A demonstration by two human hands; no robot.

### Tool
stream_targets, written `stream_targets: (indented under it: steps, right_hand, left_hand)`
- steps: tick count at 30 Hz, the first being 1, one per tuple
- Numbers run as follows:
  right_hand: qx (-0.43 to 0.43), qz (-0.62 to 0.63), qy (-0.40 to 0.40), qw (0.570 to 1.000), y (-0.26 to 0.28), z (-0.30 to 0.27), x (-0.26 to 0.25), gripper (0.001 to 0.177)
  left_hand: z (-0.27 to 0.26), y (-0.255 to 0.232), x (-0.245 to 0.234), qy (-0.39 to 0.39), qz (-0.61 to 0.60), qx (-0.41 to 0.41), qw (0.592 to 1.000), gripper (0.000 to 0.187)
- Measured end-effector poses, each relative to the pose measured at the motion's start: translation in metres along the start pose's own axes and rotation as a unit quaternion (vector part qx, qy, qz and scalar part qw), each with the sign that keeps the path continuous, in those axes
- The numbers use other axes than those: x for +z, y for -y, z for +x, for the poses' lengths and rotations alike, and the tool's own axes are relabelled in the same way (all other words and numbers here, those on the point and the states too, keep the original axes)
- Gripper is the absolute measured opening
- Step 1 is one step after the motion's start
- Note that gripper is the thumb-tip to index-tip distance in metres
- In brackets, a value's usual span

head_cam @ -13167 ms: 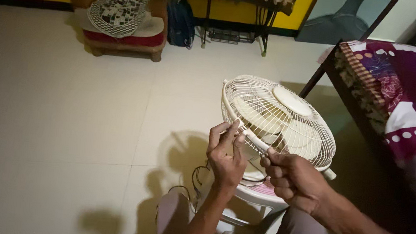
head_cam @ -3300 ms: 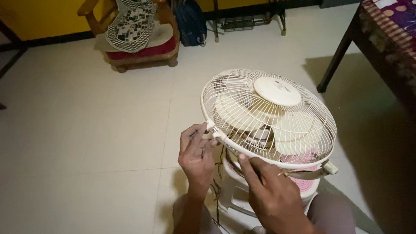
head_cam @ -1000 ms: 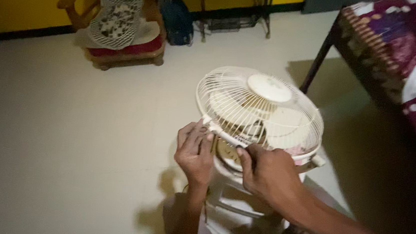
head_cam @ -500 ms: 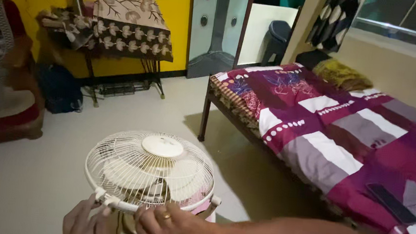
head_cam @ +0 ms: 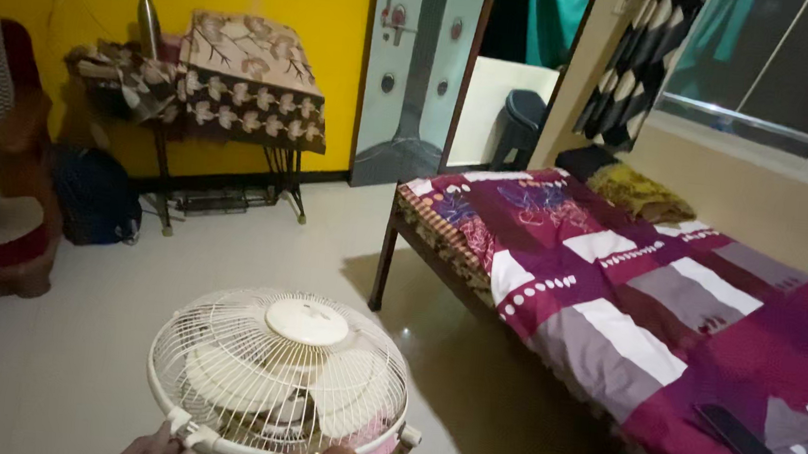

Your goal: The person removes the front grille of a white electric fan using a screwdriver to loosen screws. They then detach the grille and set it aside, leaving the fan blades exposed.

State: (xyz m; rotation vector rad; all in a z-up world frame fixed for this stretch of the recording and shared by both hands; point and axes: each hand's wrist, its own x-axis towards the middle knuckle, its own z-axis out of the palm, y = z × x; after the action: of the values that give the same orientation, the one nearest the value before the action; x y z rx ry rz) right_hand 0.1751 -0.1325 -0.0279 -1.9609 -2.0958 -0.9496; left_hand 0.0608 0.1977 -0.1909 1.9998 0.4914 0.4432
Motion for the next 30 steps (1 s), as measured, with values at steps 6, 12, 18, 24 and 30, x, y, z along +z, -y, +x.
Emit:
stream_targets:
  steps: [6,12,18,24,30]
  right_hand:
    - [0.293,0.301,0.248,0.873,0.004,0.023,-0.011,0.025]
    - [0.209,0.421,0.19,0.862,-0.013,0.041,-0.082,0.043]
    - [0.102,0.327,0.136,0.93,-0.006,0.035,-0.106,0.027]
    - [-0.09,-0.037,0.059,0.994,0.012,0.025,-0.103,0.033]
    - [-0.081,-0.032,0.071,0.994,0.013,0.035,-0.115,0.015]
  left_hand:
    - [0.029,0.007,-0.008,0.117,-0.026,-0.013,0.993,0.066]
    - [0.001,-0.053,-0.004,-0.133,-0.037,0.044,0.989,0.055]
    - [-0.089,-0.185,0.036,-0.499,0.058,0.181,0.846,0.044]
    - [-0.132,-0.266,0.045,-0.46,-0.003,0.159,0.873,0.034]
    - [-0.138,-0.285,0.043,-0.455,-0.065,0.154,0.875,0.03]
